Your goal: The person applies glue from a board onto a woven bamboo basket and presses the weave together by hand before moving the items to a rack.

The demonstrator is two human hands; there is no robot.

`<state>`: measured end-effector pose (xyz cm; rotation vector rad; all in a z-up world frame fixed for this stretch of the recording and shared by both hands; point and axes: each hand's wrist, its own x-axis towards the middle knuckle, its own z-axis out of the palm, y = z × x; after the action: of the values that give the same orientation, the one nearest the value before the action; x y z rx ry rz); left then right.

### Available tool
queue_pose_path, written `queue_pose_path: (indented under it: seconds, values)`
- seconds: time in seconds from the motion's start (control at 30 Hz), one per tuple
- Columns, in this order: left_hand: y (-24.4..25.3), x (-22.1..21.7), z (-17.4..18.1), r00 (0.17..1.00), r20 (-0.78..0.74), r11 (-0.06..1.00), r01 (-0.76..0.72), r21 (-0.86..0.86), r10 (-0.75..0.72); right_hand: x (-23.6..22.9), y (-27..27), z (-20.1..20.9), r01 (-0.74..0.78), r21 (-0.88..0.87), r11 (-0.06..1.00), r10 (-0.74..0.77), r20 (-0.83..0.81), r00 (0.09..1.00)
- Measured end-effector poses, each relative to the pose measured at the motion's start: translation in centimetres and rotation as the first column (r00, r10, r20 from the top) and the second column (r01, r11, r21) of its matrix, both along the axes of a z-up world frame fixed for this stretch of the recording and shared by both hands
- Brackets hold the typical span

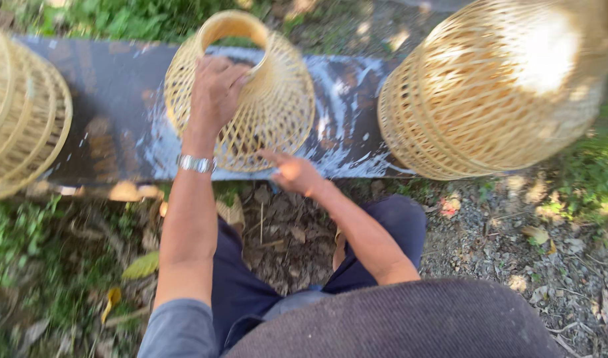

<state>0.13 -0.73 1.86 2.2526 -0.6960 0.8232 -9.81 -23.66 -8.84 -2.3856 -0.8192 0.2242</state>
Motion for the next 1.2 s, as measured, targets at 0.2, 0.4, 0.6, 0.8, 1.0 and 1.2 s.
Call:
queue_pose_path:
  seconds: [0.2, 0.4, 0.6, 0.8, 1.0, 1.2]
  values:
    - [0.0, -0.4, 0.2, 1.000, -0.029, 1.000, -0.003, 0.001, 0.003, -0.3, 1.1, 0.2, 0.003, -0.104, 0.995, -0.010, -0.061, 0.998]
    - [0.0, 0.0, -0.4, 0.999, -0.034, 1.000, -0.004, -0.001, 0.004, -0.9, 1.3, 0.5, 0.039, 0.025, 0.999, -0.039, 0.010, 0.999]
    - [0.0, -0.3, -0.3, 0.998, -0.059, 1.000, -0.012, -0.005, 0.012, -1.0, 1.3, 1.5, 0.041, -0.015, 0.999, -0.042, -0.134, 0.990]
    - [-0.1, -0.5, -0.1, 0.997, -0.072, 1.000, -0.016, -0.015, 0.015, -0.9, 1.5, 1.9, 0.064, -0.006, 0.998, -0.064, -0.099, 0.993]
    - [-0.2, -0.5, 0.0, 0.999, -0.053, 0.999, -0.007, -0.035, 0.005, -1.0, 1.4, 1.6, 0.055, 0.013, 0.998, -0.053, -0.126, 0.991]
    - [-0.1, -0.8, 0.0, 0.999, -0.046, 0.999, 0.004, -0.033, -0.005, -0.9, 1.1, -0.3, 0.055, -0.015, 0.998, -0.056, -0.031, 0.998]
